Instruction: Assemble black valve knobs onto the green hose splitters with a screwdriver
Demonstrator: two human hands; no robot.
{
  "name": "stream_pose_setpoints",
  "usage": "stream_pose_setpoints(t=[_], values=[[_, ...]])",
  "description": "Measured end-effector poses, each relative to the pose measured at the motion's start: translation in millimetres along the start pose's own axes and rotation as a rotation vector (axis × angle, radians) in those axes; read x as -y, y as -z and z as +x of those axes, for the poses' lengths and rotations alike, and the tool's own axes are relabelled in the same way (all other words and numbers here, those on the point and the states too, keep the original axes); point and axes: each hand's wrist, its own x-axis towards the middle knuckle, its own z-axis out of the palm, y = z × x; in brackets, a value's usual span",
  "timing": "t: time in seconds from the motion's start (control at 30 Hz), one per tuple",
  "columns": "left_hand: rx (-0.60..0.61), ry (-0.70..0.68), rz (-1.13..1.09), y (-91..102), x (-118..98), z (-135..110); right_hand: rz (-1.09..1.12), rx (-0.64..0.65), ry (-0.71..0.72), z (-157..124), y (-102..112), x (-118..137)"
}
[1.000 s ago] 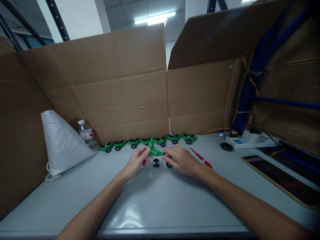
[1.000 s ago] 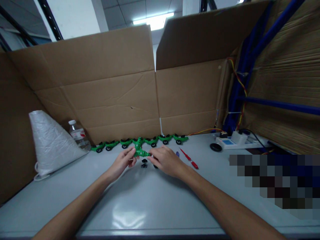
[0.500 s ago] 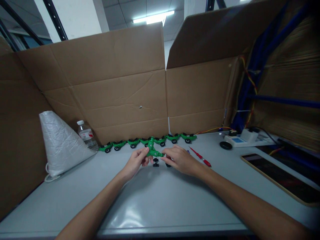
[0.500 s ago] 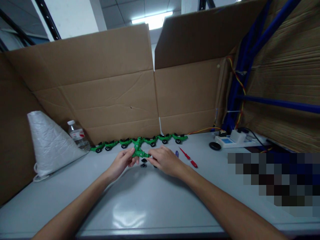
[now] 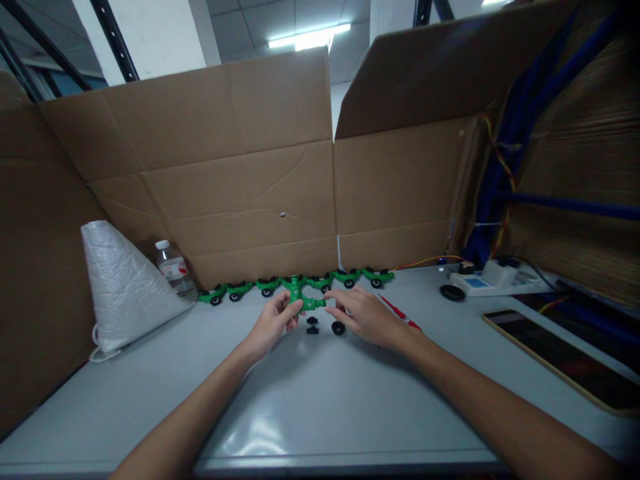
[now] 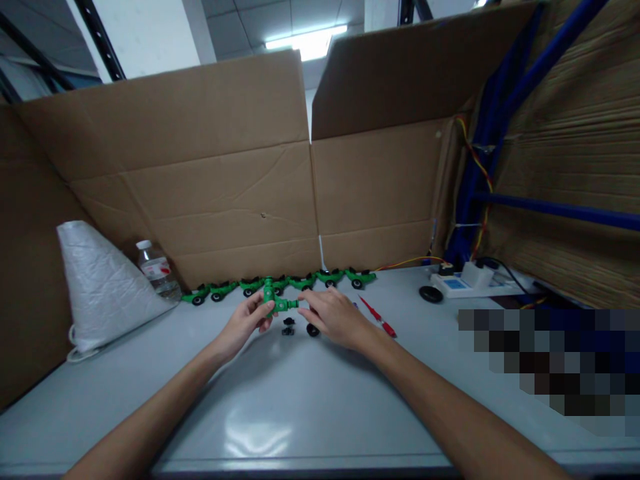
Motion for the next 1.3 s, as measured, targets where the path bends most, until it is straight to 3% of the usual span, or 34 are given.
stream_pose_setpoints(t=[0.27, 0.5, 0.67, 0.97, 1.3], values=[[-0.167, -0.001, -0.073, 1.7, 0.7, 2.1, -0.023, 0.019, -0.011, -2.2, -0.8, -10.3], [-0.252, -0.016, -0.07, 4.2, 6.4, 7.1, 0.038, 0.133, 0.111, -5.7, -11.0, 7.3], [-0.293, -0.029, -0.038, 7.0, 13.1, 11.5, 0.072, 0.148, 0.159, -7.0, -16.4, 16.7], [-0.194, 0.037, -0.069, 8.6, 8.6, 8.2, 0.113, 0.178, 0.146, -6.5, -18.1, 17.1], [-0.218, 0.041, -0.113, 9.2, 9.2, 8.7, 0.115, 0.204, 0.152, -6.3, -17.2, 23.3]])
